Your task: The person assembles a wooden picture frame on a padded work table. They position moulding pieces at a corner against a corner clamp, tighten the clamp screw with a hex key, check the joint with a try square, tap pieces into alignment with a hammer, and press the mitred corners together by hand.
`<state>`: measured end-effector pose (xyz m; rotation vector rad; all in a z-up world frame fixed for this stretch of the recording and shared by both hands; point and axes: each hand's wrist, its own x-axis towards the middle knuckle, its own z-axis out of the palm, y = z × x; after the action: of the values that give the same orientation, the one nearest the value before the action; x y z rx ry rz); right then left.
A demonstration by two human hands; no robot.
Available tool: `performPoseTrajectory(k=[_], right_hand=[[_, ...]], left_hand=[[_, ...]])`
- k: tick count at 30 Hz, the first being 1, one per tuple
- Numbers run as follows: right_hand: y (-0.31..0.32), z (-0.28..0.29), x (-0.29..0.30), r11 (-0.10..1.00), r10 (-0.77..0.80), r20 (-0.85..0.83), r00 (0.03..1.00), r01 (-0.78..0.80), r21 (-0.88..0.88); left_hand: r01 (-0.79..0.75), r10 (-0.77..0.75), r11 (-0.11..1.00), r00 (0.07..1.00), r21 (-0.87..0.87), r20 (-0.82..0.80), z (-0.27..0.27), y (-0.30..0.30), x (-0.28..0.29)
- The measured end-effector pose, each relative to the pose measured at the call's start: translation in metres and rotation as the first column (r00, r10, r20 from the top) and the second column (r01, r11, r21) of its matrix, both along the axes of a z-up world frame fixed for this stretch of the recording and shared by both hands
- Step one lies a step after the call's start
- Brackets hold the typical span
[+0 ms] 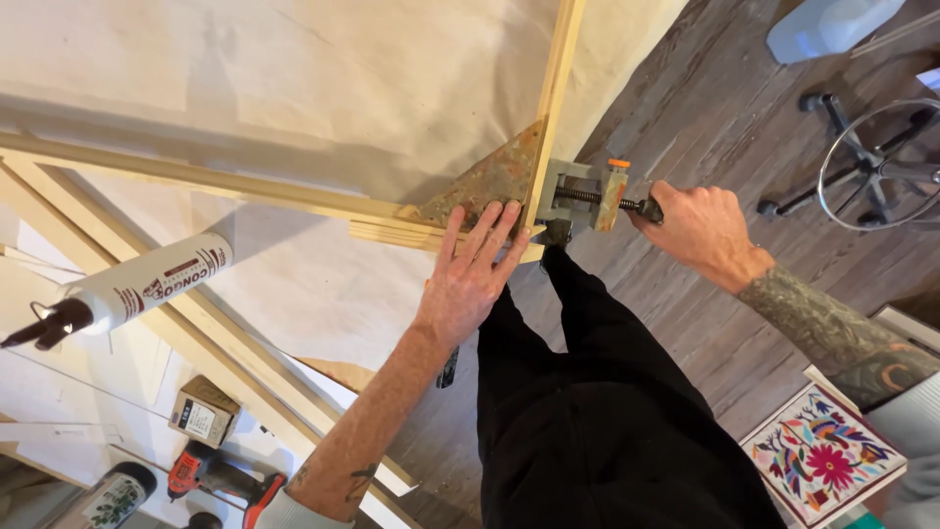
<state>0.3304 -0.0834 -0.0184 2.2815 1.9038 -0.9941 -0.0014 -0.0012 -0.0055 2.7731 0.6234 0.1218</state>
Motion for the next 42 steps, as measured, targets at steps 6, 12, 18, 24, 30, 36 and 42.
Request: performPoseTrajectory(k=[6, 12, 18, 24, 30, 36, 42], right_hand=[[-0.008, -0.015, 0.002, 0.997, 0.001, 0.034, 0.999, 0.002, -0.079], [-0.01, -0.017, 0.0, 0.996, -0.002, 0.044, 0.999, 0.006, -0.085], [-0.008, -0.017, 0.004, 0.994, 0.016, 0.02, 1.0, -0.013, -0.109], [-0.007, 0.025, -0.008, 0.998, -0.009, -0.076, 0.997, 0.013, 0.055], [-0.018, 0.025, 0.014, 0.994, 0.027, -0.17, 0.985, -0.009, 0.106], [-0.014, -0.016, 0.027, 0.977, 0.059, -0.13, 0.99, -0.084, -0.195], [-0.025, -0.057, 0.047, 0.98, 0.02, -0.148, 0.989, -0.049, -0.195]], left_hand=[[0.002, -0.002, 1.0, 1.0, -0.01, -0.014, -0.001, 0.0, 0.002], [0.0, 0.0, 1.0, 1.0, 0.019, 0.018, -0.001, 0.004, 0.004], [-0.004, 0.004, 1.0, 1.0, 0.002, 0.029, 0.003, 0.002, 0.003], [-0.099, 0.105, 0.992, 0.992, -0.084, 0.074, 0.019, -0.002, 0.0], [-0.691, 0.771, 0.627, 0.617, -0.359, 0.158, 0.04, -0.088, -0.041], [-0.857, 0.92, 0.174, 0.317, -0.485, -0.229, -0.01, -0.153, -0.069], [-0.932, 0.94, 0.14, 0.231, -0.335, -0.25, -0.04, -0.157, -0.063]])
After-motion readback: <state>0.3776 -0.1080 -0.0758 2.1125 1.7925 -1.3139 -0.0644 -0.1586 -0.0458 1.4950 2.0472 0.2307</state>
